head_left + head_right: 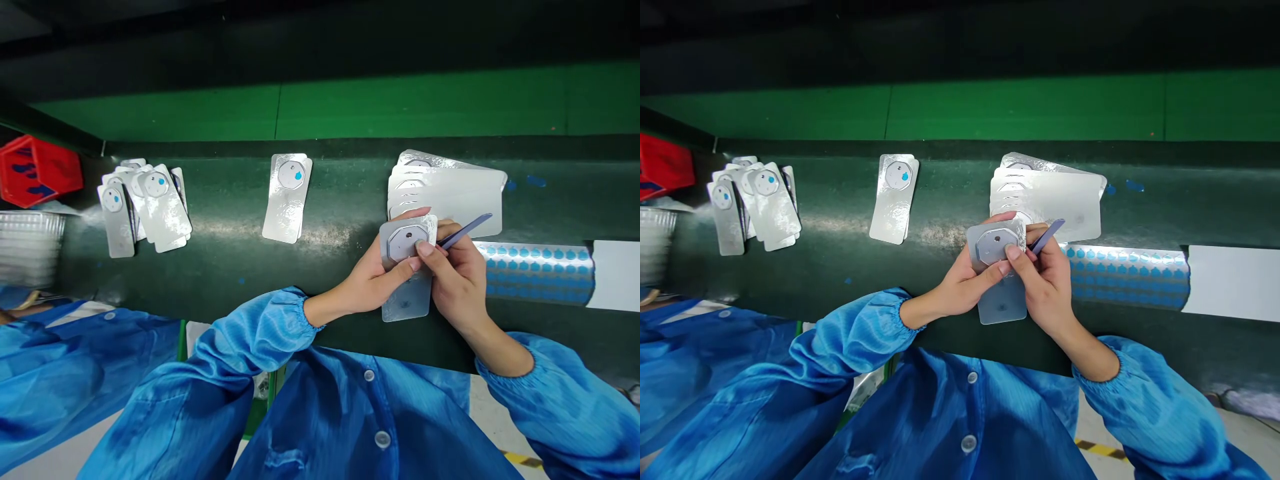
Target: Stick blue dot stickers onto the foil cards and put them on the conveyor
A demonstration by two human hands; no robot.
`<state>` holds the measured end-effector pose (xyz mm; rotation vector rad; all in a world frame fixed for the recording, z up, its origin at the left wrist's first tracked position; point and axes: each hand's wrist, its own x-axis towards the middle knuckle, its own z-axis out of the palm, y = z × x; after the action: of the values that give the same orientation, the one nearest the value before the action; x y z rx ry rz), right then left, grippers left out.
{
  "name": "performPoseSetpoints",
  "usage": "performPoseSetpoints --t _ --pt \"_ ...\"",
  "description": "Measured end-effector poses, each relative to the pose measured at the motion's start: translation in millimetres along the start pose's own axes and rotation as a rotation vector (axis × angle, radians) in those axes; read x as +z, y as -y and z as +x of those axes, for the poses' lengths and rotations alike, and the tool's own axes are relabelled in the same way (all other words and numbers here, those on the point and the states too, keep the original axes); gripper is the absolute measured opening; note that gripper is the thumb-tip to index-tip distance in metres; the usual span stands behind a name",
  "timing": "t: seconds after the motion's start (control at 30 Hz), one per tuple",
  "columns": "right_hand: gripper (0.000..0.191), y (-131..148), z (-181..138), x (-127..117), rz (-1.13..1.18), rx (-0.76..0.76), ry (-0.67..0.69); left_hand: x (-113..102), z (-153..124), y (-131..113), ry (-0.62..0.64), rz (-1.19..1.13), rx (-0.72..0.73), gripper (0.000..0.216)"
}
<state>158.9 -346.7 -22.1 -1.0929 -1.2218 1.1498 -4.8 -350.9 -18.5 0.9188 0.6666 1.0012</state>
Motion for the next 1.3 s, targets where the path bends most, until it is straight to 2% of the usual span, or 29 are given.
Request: performPoseSetpoints --t 0.17,0.37,0.5,0.6,0.67,0.73,0.83,0.9,1.0,1.07,1.13,1.2,1.3 --pt "0.022 -2 1 -4 -0.006 0.011 0.007 -3 0 0 -0.036 0.059 0.007 0.087" --pt "0.025 -3 2 -8 0.055 0.120 0.044 -6 3 0 0.010 -0.019 -0.030 0.084" --pt "0.024 -2 0 -7 0.071 0.157 0.040 -8 3 1 -0.074 -0.043 -0.065 0.080" --pt "0.028 -1 -1 -7 0.153 0.171 0.045 -8 4 -1 -0.118 -0.159 -0.146 0.074" --pt "0.030 0 0 -7 0.104 0.130 -0.002 -7 5 -4 -0.085 -0.247 -0.214 0.072" --pt "0.033 2 3 -10 -0.098 0.024 -0.086 -5 6 -8 -0.068 -0.289 -0.239 0.069" --pt "0.037 6 8 -17 -0.407 -0.150 -0.226 -3 7 -12 -0.123 -0.308 -0.241 0.063" --pt "0.037 8 10 -20 -0.444 -0.224 -0.322 -3 7 -14 -0.158 -0.326 -0.250 0.060" --pt "0.033 8 10 -21 -0.312 -0.325 -0.417 -3 7 -16 -0.194 -0.331 -0.265 0.058" --pt "0.025 8 9 -21 -0.219 -0.373 -0.366 -3 7 -16 -0.202 -0.315 -0.259 0.057" --pt "0.020 8 8 -21 -0.185 -0.401 -0.254 -3 6 -17 -0.205 -0.300 -0.239 0.056" --pt "0.016 8 7 -21 -0.199 -0.424 -0.167 -3 5 -18 -0.202 -0.284 -0.236 0.055" --pt "0.010 9 7 -22 -0.233 -0.440 -0.106 -4 5 -20 -0.186 -0.265 -0.244 0.053"
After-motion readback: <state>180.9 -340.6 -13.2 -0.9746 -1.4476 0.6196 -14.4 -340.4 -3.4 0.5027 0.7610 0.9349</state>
